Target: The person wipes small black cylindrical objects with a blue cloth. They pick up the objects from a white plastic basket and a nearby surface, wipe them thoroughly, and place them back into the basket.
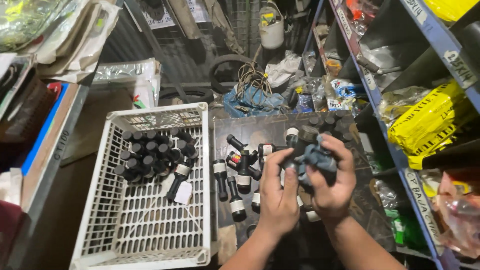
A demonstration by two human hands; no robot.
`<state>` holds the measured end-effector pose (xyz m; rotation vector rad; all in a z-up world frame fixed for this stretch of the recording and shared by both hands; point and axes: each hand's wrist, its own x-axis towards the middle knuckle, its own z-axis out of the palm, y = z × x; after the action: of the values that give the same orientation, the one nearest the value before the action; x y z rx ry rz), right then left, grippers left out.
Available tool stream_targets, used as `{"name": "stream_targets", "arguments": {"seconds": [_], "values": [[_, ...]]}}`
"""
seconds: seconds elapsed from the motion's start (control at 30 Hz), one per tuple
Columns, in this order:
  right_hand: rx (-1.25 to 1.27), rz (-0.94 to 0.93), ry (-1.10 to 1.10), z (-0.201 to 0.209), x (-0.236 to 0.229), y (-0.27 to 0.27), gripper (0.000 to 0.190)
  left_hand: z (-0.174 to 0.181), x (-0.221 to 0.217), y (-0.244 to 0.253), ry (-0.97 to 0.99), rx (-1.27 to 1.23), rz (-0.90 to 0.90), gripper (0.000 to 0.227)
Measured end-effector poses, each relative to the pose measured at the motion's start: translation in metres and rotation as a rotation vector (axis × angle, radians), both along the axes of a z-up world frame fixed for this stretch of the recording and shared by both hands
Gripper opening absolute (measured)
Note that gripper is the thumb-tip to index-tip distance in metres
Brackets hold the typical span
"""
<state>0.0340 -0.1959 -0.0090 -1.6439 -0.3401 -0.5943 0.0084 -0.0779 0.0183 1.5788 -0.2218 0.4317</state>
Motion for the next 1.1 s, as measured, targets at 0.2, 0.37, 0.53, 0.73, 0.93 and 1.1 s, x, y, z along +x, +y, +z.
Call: {"name": "stream_targets", "arguments": {"seconds": [0.2, 0.37, 0.53, 0.73, 0.93, 1.1], "values": [[-0.154, 0.219, -0.165, -0.036, -0.011, -0.006, 0.047, -0.015, 0.0, 0.003, 0.042, -0.068, 0.135, 0.046], [-0.09, 0.233, -0.196, -0.033, 0.002, 0.006, 0.047, -0.02, -0.01, 0.014, 0.022, 0.015, 0.109, 0.048], [0.101, 0.19, 0.01, -0.021, -0.007, 0.045, 0.054, -0.011, -0.009, 0.049, 0.026, -0.08, -0.01, 0.045], [-0.003, 0.255, -0.046, -0.029, -0.019, 0.082, 0.041, -0.001, -0.01, 0.088, -0.004, -0.005, 0.089, 0.051], [0.158, -0.007, -0.048, -0.02, -0.012, 0.094, 0.052, 0.002, -0.011, 0.09, -0.018, 0.057, -0.092, 0.048], [0.011, 0.188, -0.067, -0.039, -0.03, 0.08, 0.042, -0.011, -0.006, 0.082, 0.013, -0.018, 0.053, 0.049]]}}
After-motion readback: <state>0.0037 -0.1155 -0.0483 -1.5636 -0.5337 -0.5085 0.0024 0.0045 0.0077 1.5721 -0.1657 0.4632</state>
